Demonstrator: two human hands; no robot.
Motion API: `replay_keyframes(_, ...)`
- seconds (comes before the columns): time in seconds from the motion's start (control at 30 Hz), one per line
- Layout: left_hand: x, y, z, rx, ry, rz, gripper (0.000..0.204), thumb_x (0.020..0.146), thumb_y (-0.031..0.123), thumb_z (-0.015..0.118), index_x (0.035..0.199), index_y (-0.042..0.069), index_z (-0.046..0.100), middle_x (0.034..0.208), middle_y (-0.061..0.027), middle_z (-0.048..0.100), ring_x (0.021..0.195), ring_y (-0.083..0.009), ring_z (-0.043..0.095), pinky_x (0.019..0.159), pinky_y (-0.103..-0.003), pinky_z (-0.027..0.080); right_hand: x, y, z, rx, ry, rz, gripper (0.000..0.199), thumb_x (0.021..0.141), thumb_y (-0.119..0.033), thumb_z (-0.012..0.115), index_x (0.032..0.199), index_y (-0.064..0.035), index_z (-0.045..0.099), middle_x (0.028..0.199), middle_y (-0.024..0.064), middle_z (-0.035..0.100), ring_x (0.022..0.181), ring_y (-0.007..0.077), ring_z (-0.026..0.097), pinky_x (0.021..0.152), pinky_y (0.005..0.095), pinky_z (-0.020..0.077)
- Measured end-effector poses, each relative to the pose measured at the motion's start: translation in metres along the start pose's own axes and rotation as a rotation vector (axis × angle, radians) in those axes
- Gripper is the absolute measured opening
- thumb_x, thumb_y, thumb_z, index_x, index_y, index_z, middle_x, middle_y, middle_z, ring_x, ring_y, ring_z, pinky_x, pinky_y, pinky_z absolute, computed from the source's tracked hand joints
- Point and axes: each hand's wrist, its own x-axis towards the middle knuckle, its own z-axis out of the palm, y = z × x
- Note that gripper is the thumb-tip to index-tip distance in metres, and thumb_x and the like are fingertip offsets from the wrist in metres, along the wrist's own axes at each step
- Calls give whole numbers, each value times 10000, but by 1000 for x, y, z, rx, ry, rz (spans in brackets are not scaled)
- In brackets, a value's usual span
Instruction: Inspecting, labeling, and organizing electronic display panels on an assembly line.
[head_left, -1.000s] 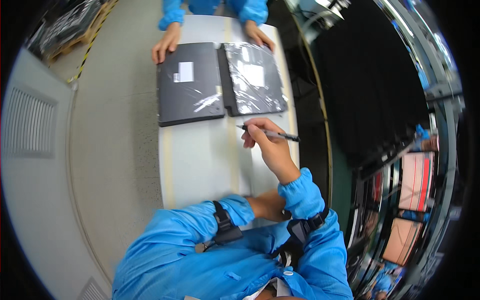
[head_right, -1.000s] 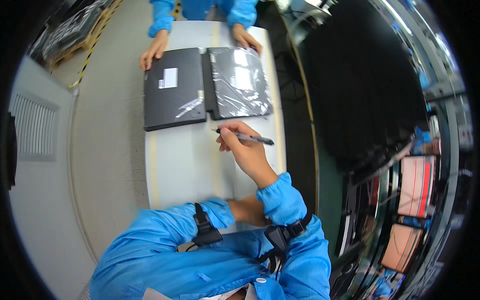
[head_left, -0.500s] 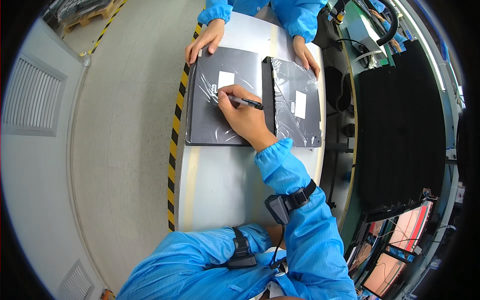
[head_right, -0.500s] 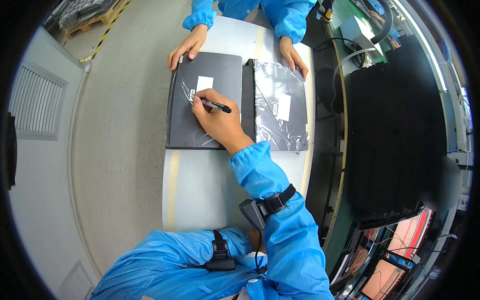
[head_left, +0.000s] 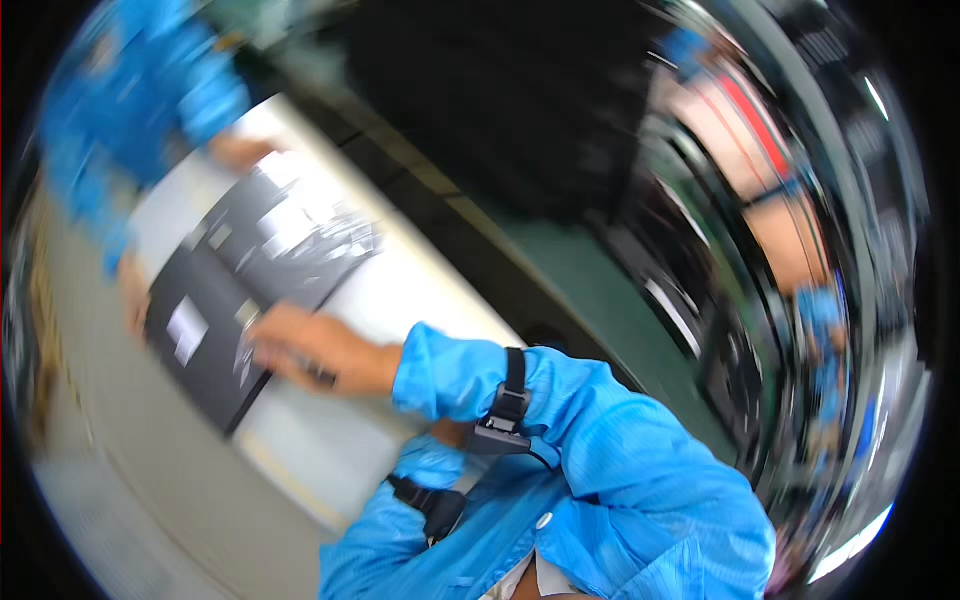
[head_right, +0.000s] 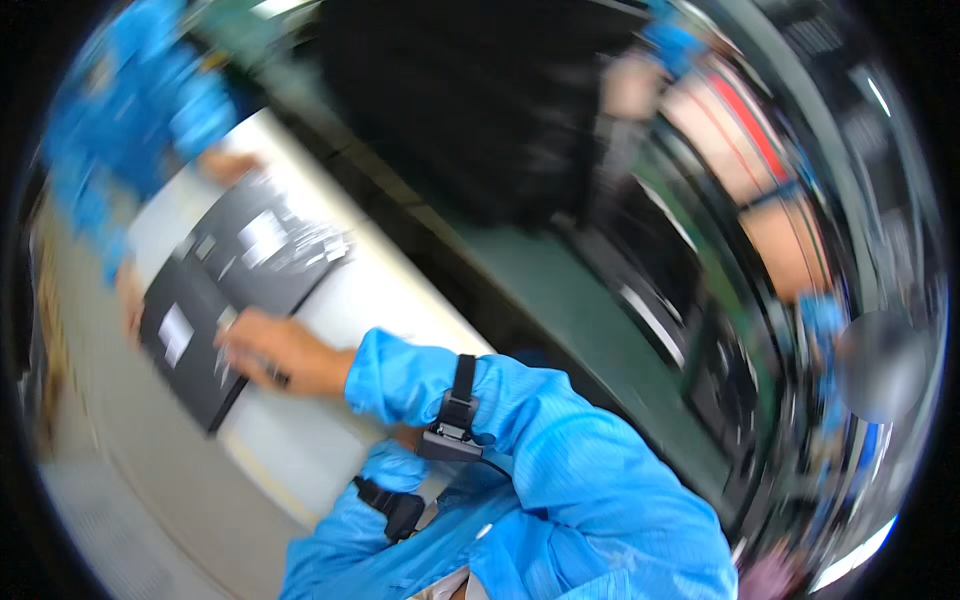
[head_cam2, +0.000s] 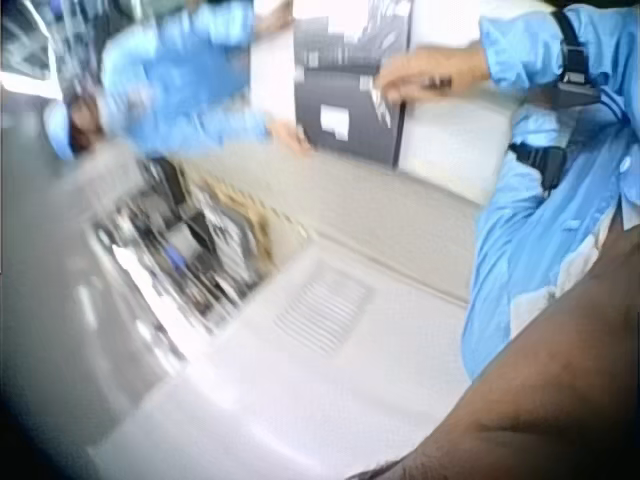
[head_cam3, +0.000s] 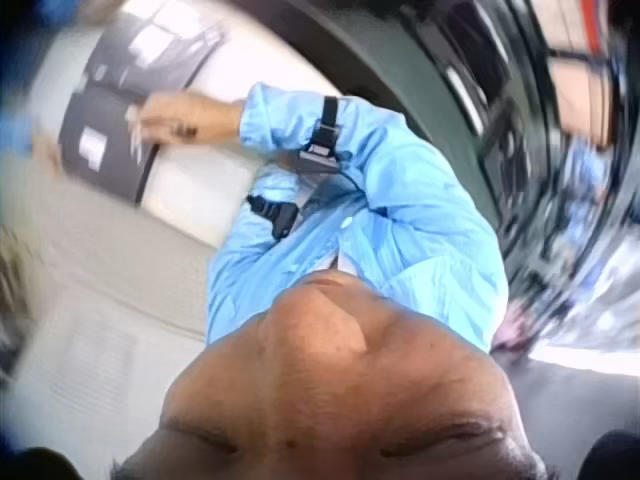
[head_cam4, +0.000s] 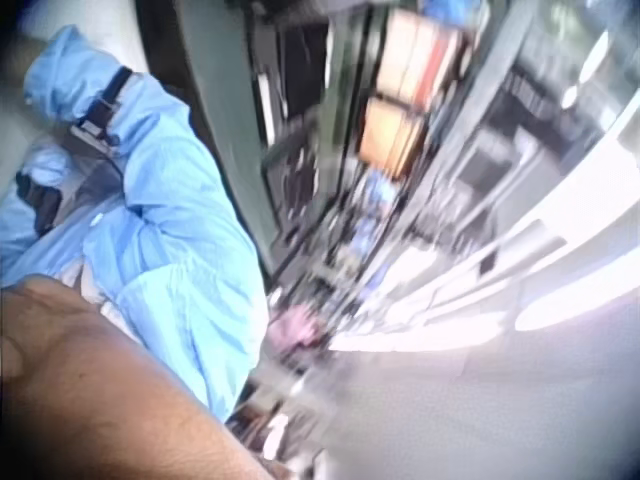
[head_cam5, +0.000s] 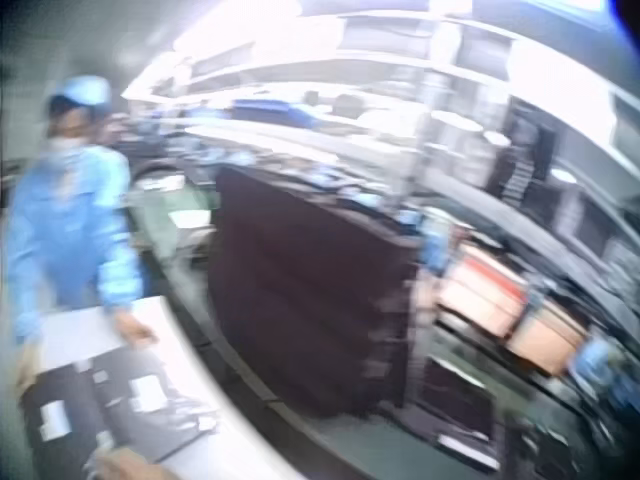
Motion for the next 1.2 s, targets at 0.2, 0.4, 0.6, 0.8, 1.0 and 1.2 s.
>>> replay_keyframes(0.2,13,25,-2,-53,-25,-226,148,917,120,741,887,-21,708,645,-36,620,583,-104,544,559,-270,439,-127,-133,-180,-434,-158,177,686,698,-14,702,1356,-113,536,1253,133,574,1055,382,642,816,446,547)
replay_keyframes(0.4,11,37,17,118,12,-56,188,978,132,696,862,-17,702,647,2,600,588,-62,496,545,-243,412,-286,-245,-301,-1311,73,443,399,718,-114,723,1106,-71,639,921,101,607,816,301,669,713,435,538)
replay_keyframes(0.6,33,91,33,-332,52,-493,163,1007,145,639,968,-11,668,682,7,550,584,-84,490,542,-254,380,-379,-268,-368,-1690,80,739,350,754,-95,686,1094,-38,631,934,97,597,841,271,641,707,394,513)
replay_keyframes(0.8,83,178,52,134,113,148,96,970,76,676,1041,12,669,911,-32,625,822,-114,591,746,-274,489,-384,-281,-366,-1463,168,572,371,790,-109,707,1148,-39,638,882,100,600,801,291,641,689,420,517)
replay_keyframes(1.0,199,182,50,337,450,331,420,1000,161,644,1359,-30,538,1270,-174,628,1223,-274,592,1069,-398,454,-483,-360,-309,-997,503,437,276,791,-135,760,1053,-68,703,810,94,620,731,305,637,626,431,505)
replay_keyframes(1.2,210,203,96,168,699,150,438,1020,158,648,1371,-80,535,1305,-200,662,1162,-292,650,1038,-389,502,-743,-479,-217,-1857,1604,1096,194,854,-68,704,1043,-24,706,900,146,691,833,337,677,729,424,536)
